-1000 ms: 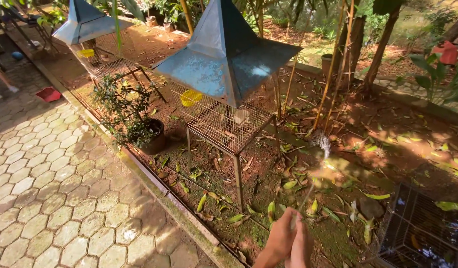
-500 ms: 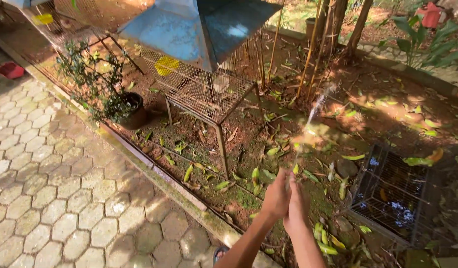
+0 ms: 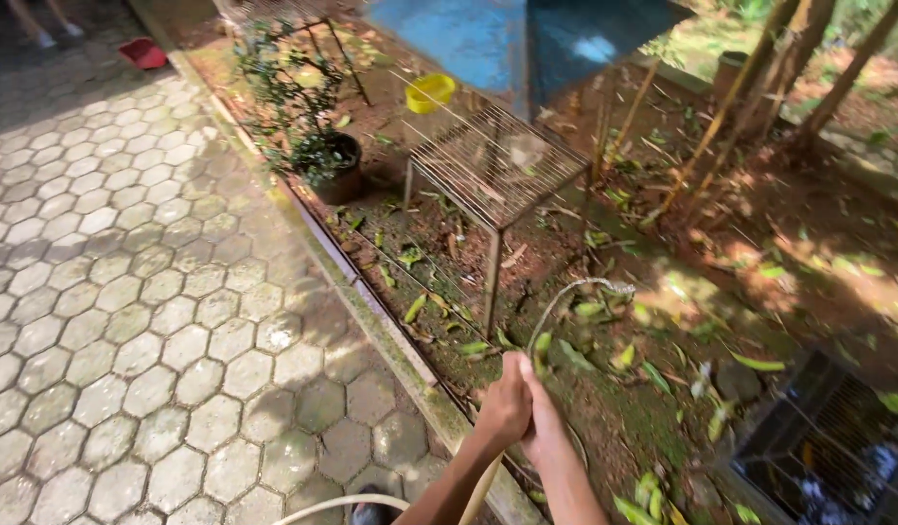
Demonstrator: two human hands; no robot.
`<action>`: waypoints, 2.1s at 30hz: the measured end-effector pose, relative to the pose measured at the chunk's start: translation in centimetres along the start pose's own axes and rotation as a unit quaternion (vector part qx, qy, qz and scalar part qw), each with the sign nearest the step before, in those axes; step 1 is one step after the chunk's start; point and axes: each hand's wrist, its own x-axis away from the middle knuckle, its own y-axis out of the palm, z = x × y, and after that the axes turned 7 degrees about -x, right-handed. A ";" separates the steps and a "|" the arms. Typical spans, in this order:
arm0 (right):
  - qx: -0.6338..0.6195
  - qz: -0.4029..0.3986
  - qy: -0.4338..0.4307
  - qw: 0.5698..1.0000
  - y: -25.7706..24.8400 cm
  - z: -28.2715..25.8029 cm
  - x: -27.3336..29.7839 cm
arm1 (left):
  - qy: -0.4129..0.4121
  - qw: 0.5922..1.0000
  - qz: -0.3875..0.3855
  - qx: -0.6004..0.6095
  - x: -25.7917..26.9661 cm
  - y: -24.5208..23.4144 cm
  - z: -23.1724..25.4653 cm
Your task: Watering various plants and a birdcage area in a backyard using a garden hose.
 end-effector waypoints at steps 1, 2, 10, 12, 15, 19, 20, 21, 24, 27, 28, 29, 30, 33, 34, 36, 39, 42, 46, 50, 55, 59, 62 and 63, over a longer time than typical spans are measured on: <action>0.002 -0.014 0.003 1.000 1.3 0.5 0.2 | 0.024 0.999 0.036 0.019 0.2 -1.1 -1.1; 0.009 -0.018 0.004 1.000 2.7 1.1 0.3 | 0.022 0.999 0.043 0.020 0.5 -2.1 -2.6; 0.084 -0.159 -0.048 0.982 13.3 10.1 -5.5 | -0.062 0.987 0.147 0.002 2.9 -16.5 -11.2; 0.063 -0.167 -0.045 0.983 17.8 12.2 -6.1 | -0.084 0.981 0.174 0.000 3.4 -23.5 -12.0; 0.063 -0.183 -0.061 0.979 24.9 14.6 -4.1 | -0.056 0.971 0.230 -0.027 1.5 -32.4 -15.7; 0.089 -0.193 -0.109 0.971 33.8 17.2 -2.6 | 0.033 0.960 0.263 -0.087 -2.1 -43.9 -18.5; 0.088 -0.194 -0.109 0.971 35.7 17.3 -2.2 | 0.034 0.960 0.262 -0.089 -3.1 -46.5 -19.1; 0.091 -0.193 -0.118 0.970 37.7 17.4 -1.8 | 0.061 0.951 0.277 -0.124 -4.2 -48.9 -19.8; 0.087 -0.182 -0.141 0.969 42.0 17.2 -0.2 | 0.072 0.950 0.269 -0.140 -4.4 -54.6 -18.7; 0.079 -0.176 -0.173 0.966 45.3 16.4 -1.6 | -0.037 0.974 0.205 -0.087 -4.2 -59.8 -15.5; 0.078 -0.184 -0.192 0.961 46.5 16.0 -2.6 | -0.126 0.977 0.161 -0.051 -4.2 -61.8 -14.3; 0.081 -0.183 -0.191 0.961 47.3 15.7 -3.0 | -0.128 0.977 0.161 -0.049 -6.6 -62.3 -18.1; 0.096 -0.174 -0.212 0.957 48.5 15.4 -3.6 | -0.007 0.971 0.209 -0.120 -9.1 -63.2 -22.0; 0.116 -0.157 -0.235 0.952 51.2 15.4 -6.4 | 0.067 0.962 0.225 -0.141 -13.1 -66.9 -26.9; 0.119 -0.147 -0.239 0.953 51.9 15.7 -7.5 | 0.022 0.976 0.196 -0.093 -13.7 -68.1 -27.6; 0.096 -0.131 -0.225 0.961 54.7 16.0 -11.9 | 0.014 0.976 0.191 -0.105 -16.4 -71.2 -29.1; 0.058 -0.127 -0.206 0.968 59.4 15.7 -17.9 | 0.028 0.970 0.198 -0.140 -20.2 -75.1 -31.5; 0.049 -0.147 -0.195 0.969 66.7 13.8 -22.1 | 0.024 0.972 0.185 -0.144 -23.0 -79.8 -31.9; 0.055 -0.141 -0.176 0.973 75.3 13.0 -21.7 | 0.048 0.973 0.135 -0.179 -26.4 -83.9 -35.6; 0.065 -0.175 -0.177 0.966 81.7 12.1 -23.7 | 0.043 0.988 0.073 -0.130 -30.1 -87.8 -39.4; 0.070 -0.127 -0.181 0.973 89.8 13.0 -26.2 | 0.062 0.989 -0.014 -0.137 -32.6 -95.5 -40.9; 0.076 -0.121 -0.190 0.971 98.2 14.0 -30.7 | -0.014 0.986 -0.022 -0.165 -35.7 -106.0 -43.2; 0.049 -0.104 -0.211 0.971 105.9 16.1 -33.8 | -0.026 0.990 -0.022 -0.137 -37.9 -114.3 -46.6; 0.046 -0.106 -0.221 0.968 108.7 16.9 -33.7 | 0.012 0.987 -0.026 -0.160 -38.7 -117.1 -47.9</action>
